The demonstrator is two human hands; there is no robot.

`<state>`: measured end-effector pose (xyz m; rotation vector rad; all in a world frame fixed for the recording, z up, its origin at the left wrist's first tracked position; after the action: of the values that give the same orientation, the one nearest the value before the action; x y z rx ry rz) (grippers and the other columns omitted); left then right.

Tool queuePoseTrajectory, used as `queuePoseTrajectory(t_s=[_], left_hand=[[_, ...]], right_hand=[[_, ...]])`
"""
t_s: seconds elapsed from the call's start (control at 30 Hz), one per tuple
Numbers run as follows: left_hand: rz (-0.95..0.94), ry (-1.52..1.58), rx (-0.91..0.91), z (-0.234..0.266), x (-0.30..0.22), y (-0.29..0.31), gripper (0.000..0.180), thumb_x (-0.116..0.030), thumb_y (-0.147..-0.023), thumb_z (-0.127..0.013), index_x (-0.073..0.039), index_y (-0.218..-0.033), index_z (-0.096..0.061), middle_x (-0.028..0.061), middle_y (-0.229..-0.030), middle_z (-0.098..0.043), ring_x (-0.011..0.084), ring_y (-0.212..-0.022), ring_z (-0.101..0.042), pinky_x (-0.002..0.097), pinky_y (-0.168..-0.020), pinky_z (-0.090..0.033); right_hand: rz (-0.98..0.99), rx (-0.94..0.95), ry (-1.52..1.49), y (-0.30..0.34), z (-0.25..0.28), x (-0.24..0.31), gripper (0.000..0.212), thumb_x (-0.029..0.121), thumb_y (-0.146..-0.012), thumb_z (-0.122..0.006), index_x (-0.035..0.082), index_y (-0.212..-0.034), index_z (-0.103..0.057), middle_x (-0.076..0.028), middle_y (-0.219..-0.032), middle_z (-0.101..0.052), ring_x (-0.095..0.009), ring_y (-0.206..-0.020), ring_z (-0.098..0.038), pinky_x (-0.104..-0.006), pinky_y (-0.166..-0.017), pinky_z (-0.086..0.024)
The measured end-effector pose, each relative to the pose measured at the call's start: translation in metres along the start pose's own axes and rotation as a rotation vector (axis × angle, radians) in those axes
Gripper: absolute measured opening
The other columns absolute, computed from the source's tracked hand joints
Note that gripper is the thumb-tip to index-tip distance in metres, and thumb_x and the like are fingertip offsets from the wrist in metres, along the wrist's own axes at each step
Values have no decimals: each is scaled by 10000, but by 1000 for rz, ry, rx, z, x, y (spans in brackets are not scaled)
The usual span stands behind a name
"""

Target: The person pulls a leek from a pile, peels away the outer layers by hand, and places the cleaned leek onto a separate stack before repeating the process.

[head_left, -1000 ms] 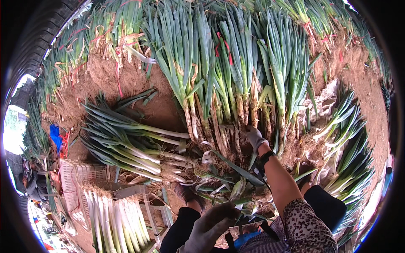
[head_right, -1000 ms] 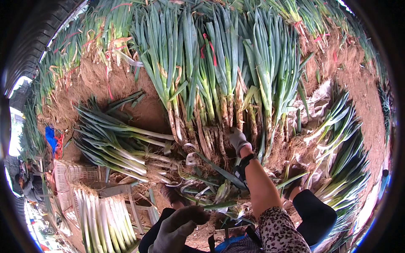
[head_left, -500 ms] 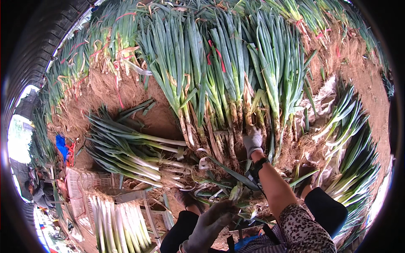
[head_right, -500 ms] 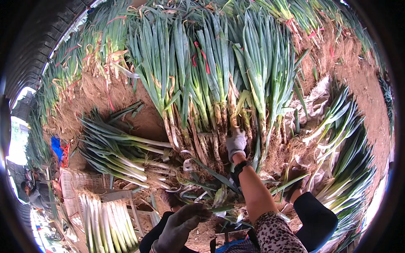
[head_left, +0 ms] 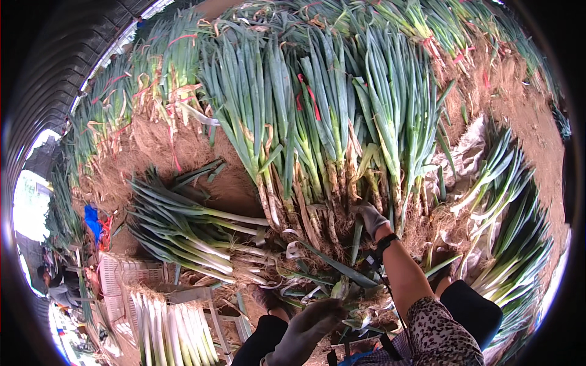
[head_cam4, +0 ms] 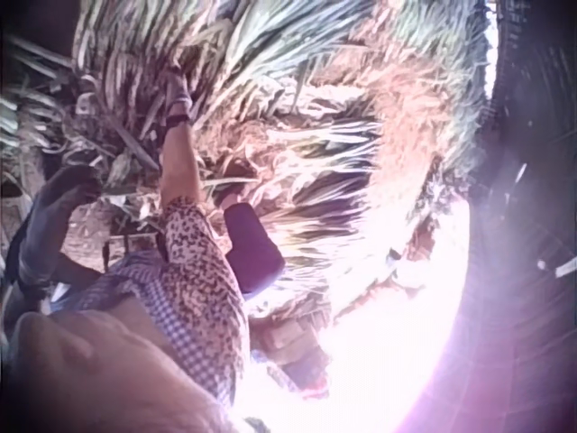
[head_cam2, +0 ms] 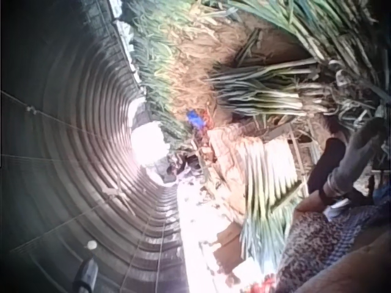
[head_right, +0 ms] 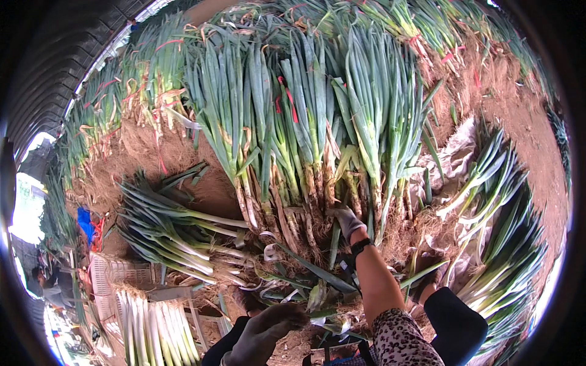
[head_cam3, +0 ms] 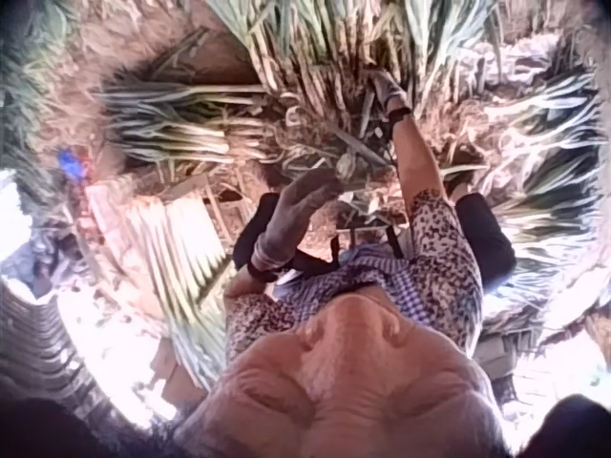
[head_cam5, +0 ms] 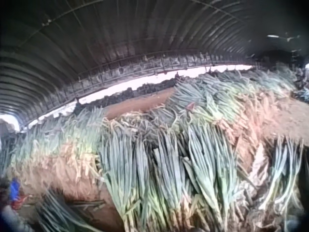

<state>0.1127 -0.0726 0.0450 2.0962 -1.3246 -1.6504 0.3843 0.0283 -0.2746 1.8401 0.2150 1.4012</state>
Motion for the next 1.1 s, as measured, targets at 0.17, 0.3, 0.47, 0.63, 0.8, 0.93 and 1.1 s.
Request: queuePoseTrajectory(t_s=[0.17, 0.3, 0.47, 0.63, 0.8, 0.93, 1.1], left_hand=[[-11, -159, 21, 16, 11, -6, 363, -109, -900, -556, 22, -1231, -481, 110, -1187, -549, 215, -1110, -525, 326, -939, -427], [82, -21, 68, 18, 16, -10, 402, -125, -917, -521, 33, -1272, -416, 130, -1169, -565, 184, -1093, -532, 304, -910, -441], [122, -90, -3, 16, -1, -7, 422, -129, -897, -536, 55, -1261, -428, 145, -1158, -569, 215, -1090, -536, 326, -952, -398], [-9, -87, 134, 9, 9, -19, 383, -126, -903, -525, 34, -1244, -454, 113, -1137, -580, 167, -1048, -550, 303, -931, -417], [-84, -166, 128, 5, 5, -20, 323, -160, -905, -548, 21, -1169, -510, 61, -1047, -598, 127, -963, -565, 265, -873, -447], [-157, -119, 93, 13, 26, -38, 236, -105, -897, -561, 21, -1095, -544, 51, -970, -605, 120, -922, -572, 251, -825, -465], [-198, -149, 190, -9, 25, -70, 264, -144, -902, -561, 26, -1100, -517, 79, -948, -600, 178, -908, -599, 292, -826, -485]], right_hand=[[123, 251, -129, 31, -23, 18, 260, 161, -893, -468, 2, -1019, -630, -85, -1083, -623, -179, -996, -542, -306, -897, -403], [189, 131, 207, 41, -32, 50, 212, 153, -890, -505, 3, -994, -612, -83, -966, -625, -176, -865, -576, -293, -785, -441], [260, 277, 28, 110, -37, 98, 327, 37, -939, -309, -27, -1229, -447, -145, -1145, -577, -218, -1018, -578, -287, -879, -484], [259, 96, 312, 80, 23, 52, 214, 167, -791, -692, 0, -920, -660, -57, -919, -657, -164, -821, -577, -281, -758, -446], [230, 218, -16, 154, 16, 82, 292, 95, -775, -659, -45, -1026, -611, -61, -972, -649, -153, -885, -589, -267, -774, -463], [971, 205, 398, 206, 26, 100, 330, 233, -942, -475, -55, -1055, -592, -118, -1033, -649, -212, -982, -597, -323, -877, -446], [399, 195, 417, 226, 70, 84, 248, 200, -912, -500, 42, -992, -673, -124, -903, -665, -216, -832, -610, -316, -770, -488]])
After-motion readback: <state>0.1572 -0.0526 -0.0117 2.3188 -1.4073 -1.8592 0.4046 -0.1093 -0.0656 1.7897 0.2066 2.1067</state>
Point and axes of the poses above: each hand's wrist, its own y-axis away from the middle knuckle, its own z-axis out of the back of the hand, x = y × z, the point moved 5 cm from there along -y, towards the middle knuckle
